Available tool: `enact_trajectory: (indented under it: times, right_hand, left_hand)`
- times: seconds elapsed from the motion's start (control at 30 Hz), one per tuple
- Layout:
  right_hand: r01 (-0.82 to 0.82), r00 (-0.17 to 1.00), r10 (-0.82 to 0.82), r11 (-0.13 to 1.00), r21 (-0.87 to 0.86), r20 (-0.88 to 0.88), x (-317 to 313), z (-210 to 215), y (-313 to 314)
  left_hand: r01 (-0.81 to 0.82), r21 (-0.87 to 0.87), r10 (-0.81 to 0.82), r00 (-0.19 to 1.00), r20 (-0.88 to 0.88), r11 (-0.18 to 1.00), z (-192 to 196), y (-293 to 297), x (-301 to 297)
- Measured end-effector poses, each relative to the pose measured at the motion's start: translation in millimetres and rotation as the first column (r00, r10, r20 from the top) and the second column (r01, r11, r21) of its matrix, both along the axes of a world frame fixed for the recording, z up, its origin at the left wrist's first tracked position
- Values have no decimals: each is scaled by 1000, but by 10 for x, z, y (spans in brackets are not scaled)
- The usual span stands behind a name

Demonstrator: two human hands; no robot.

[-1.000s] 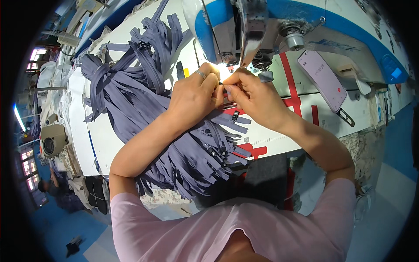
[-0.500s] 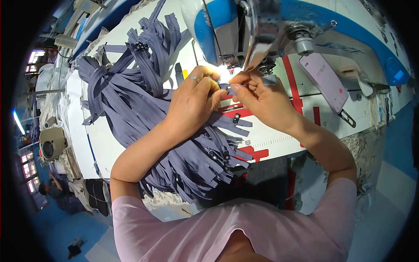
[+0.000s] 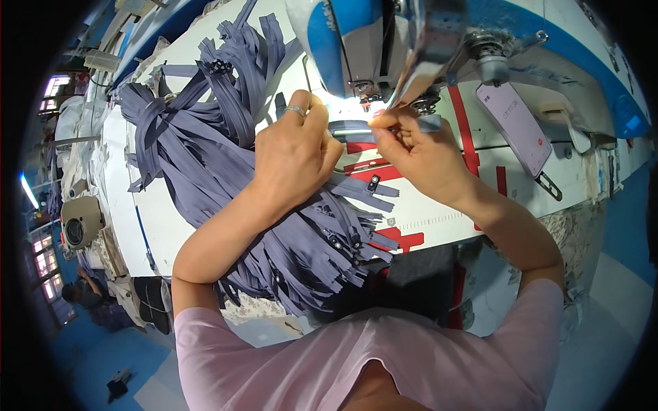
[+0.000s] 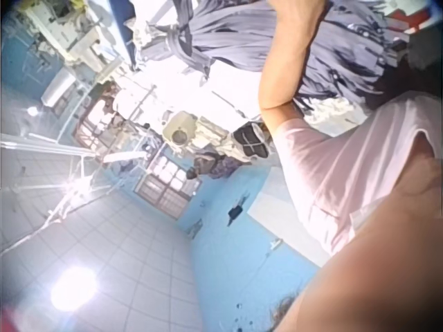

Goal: Sewing zippers using an industrial sewing machine in a factory setting.

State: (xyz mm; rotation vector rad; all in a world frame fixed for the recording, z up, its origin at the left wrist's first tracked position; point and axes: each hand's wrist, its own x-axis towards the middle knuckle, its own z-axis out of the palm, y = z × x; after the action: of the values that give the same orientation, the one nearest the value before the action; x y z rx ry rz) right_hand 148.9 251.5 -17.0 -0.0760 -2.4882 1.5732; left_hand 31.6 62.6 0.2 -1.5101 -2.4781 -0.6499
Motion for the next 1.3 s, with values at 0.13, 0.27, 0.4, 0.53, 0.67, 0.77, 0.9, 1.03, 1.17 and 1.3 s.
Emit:
enact_trajectory:
  times: [0.13, 0.27, 0.4, 0.53, 0.67, 0.77, 0.9, 1.03, 1.17, 1.3]
  right_hand:
    - [13, 991, -8, 999, 40, -132, -92, -5, -16]
    - [40, 989, -17, 986, 163, -144, -114, 47, -8]
    - [81, 939, 78, 896, 437, -335, -147, -68, 69]
    - [32, 944, 129, 881, 472, -304, -144, -50, 116]
    - [119, 985, -96, 979, 164, -144, -53, 19, 275]
    - [116, 981, -123, 992, 56, 150, -6, 140, 252]
    - [28, 1000, -26, 971, 236, -12, -27, 59, 173]
    - [-23, 981, -57, 916, 401, 186, -52, 159, 167]
    - [50, 990, 17, 882, 469, -137, -64, -22, 210]
    - [157, 964, 3, 801, 577, -266, -70, -77, 225]
  left_hand:
    - [-59, -75, 57, 998, -25, 995, -5, -14, -42]
    - [-39, -62, 23, 970, -242, 997, 1, 52, -77]
    - [227, 113, -204, 962, -182, 967, 79, 147, -32]
    - [155, 156, -159, 987, 13, 975, -54, 150, -64]
    - [154, 178, -166, 984, 58, 972, -95, 156, -87]
    - [142, 146, -162, 977, 137, 979, -61, 140, -86]
    - [138, 126, -162, 967, 197, 982, -26, 123, -115]
    - [65, 12, -63, 878, 474, 998, 1, 193, -106]
    - [4, -22, 7, 877, 481, 1000, -47, 271, -48]
    - [-27, 56, -1, 893, 451, 998, -90, 259, -64]
